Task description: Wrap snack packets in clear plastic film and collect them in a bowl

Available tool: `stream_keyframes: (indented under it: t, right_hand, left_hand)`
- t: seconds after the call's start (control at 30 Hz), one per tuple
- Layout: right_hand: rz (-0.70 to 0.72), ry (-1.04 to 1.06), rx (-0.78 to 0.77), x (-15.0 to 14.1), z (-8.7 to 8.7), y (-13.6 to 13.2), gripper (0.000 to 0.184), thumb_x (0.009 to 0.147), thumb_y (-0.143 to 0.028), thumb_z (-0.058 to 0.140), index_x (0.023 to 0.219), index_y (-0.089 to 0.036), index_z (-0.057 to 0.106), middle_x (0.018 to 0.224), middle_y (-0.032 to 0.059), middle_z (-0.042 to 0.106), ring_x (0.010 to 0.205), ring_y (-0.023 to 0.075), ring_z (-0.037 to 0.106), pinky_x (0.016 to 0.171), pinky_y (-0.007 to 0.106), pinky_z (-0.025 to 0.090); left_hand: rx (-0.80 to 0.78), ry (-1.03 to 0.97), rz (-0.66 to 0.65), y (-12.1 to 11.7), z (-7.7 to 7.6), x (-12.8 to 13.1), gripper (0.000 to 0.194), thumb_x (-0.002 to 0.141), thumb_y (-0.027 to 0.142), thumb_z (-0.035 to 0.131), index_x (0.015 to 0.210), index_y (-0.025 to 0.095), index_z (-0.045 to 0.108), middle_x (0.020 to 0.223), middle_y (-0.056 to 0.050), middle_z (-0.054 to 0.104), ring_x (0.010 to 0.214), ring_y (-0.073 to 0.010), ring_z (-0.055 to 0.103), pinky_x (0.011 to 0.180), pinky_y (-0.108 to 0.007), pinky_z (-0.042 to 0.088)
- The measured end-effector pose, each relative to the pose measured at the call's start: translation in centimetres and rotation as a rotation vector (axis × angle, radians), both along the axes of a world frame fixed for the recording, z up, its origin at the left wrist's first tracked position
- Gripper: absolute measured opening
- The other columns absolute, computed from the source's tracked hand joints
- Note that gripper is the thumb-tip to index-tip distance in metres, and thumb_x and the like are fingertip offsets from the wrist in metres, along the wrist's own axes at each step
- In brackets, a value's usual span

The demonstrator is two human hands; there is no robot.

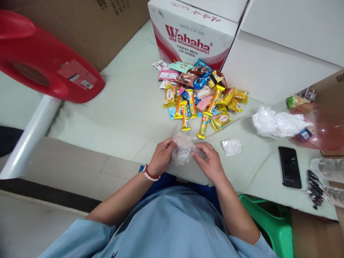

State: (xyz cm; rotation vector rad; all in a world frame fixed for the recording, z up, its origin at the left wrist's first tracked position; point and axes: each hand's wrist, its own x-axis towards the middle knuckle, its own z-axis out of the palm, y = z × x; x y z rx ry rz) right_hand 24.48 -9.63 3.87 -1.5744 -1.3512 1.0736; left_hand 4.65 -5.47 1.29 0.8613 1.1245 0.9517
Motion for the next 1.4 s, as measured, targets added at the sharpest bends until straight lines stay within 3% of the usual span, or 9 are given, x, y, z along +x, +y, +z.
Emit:
stream_keyframes:
  t: [0.23,0.47,0.57,0.67,0.9,1.1,1.2,1.3,1.4]
  right_hand:
    - [-0.373,0.497,-0.152,-1.2,1.1,1.9,0.044,0.076,-0.06,0.083,0.079,-0.023,0.06,0.064,-0.0055,0.054,0.05,0.009,0.04,0.043,0.022,0.03]
    - [-0.271,0.614,-0.184,-2.1,2.3,1.0,0.043,0.071,-0.058,0.086,0.079,-0.023,0.064,0.063,-0.0039,0.055,0.049,0.0087,0.044,0.044,0.021,0.038]
    - [-0.194,0.681,-0.234,-2.2,2.5,0.6,0.042,0.071,-0.058,0.086,0.078,-0.023,0.065,0.058,-0.0047,0.052,0.045,0.0085,0.041,0.043,0.022,0.038]
    - [-0.216,0.713,-0.24,-1.2,2.6,0.6,0.041,0.07,-0.055,0.089,0.078,-0.022,0.066,0.054,-0.0063,0.048,0.043,0.0069,0.039,0.041,0.02,0.035]
    - [-0.39,0.586,-0.269,3.1,1.7,1.0,0.044,0.06,-0.045,0.097,0.085,-0.021,0.071,0.071,-0.002,0.065,0.054,0.0092,0.052,0.046,0.021,0.041]
    - [-0.336,0.544,-0.308,3.6,0.4,1.4,0.045,0.06,-0.047,0.097,0.082,-0.02,0.068,0.061,-0.0054,0.057,0.044,0.0046,0.036,0.037,0.018,0.022]
    - [-0.341,0.54,-0.32,3.1,0.2,1.5,0.048,0.059,-0.049,0.097,0.08,-0.02,0.065,0.061,-0.0054,0.058,0.042,0.004,0.036,0.036,0.017,0.02]
    - [-0.345,0.517,-0.32,2.6,0.4,1.6,0.049,0.058,-0.051,0.096,0.079,-0.021,0.063,0.06,-0.0059,0.058,0.041,0.0039,0.037,0.035,0.017,0.02]
    - [-0.355,0.5,-0.305,2.2,0.8,1.7,0.049,0.058,-0.051,0.096,0.079,-0.021,0.063,0.059,-0.0065,0.056,0.041,0.0038,0.036,0.034,0.017,0.02]
  left_hand:
    - [0.034,0.122,0.042,0.2,-0.4,-1.0,0.042,0.083,0.06,0.073,0.088,0.02,0.064,0.08,0.0,0.062,0.069,-0.0145,0.056,0.06,-0.026,0.045]
    - [0.132,-0.032,-0.133,-0.1,1.2,0.6,0.057,0.08,0.058,0.081,0.121,0.021,0.066,0.12,-0.011,0.067,0.11,-0.0233,0.064,0.089,-0.034,0.052]
    - [0.01,-0.216,-0.222,0.3,1.1,2.1,0.06,0.069,0.053,0.091,0.113,0.019,0.068,0.106,-0.007,0.07,0.097,-0.0204,0.066,0.086,-0.033,0.053]
    - [-0.081,-0.281,-0.121,1.1,0.9,1.9,0.046,0.067,0.05,0.092,0.088,0.017,0.069,0.08,0.001,0.064,0.07,-0.0105,0.058,0.069,-0.025,0.05]
    - [-0.079,-0.136,0.1,4.3,1.2,-6.0,0.041,0.06,0.039,0.096,0.078,0.017,0.066,0.064,0.005,0.057,0.05,-0.0039,0.044,0.049,-0.018,0.033]
    - [0.007,0.256,0.214,5.3,0.8,-11.8,0.026,0.067,0.032,0.083,0.08,0.017,0.067,0.06,0.004,0.054,0.051,-0.0073,0.043,0.049,-0.02,0.032]
    - [0.186,0.597,0.361,4.5,1.5,-12.0,0.025,0.071,0.028,0.079,0.091,0.017,0.068,0.085,-0.002,0.063,0.068,-0.0122,0.055,0.06,-0.024,0.044]
    - [0.562,0.861,0.539,2.5,3.0,-10.1,0.022,0.08,0.028,0.074,0.1,0.019,0.066,0.107,-0.007,0.062,0.087,-0.0175,0.06,0.075,-0.031,0.052]
    - [0.912,0.888,0.352,-0.3,3.9,-6.6,0.016,0.088,0.031,0.072,0.1,0.022,0.066,0.101,-0.008,0.065,0.095,-0.0224,0.063,0.086,-0.039,0.054]
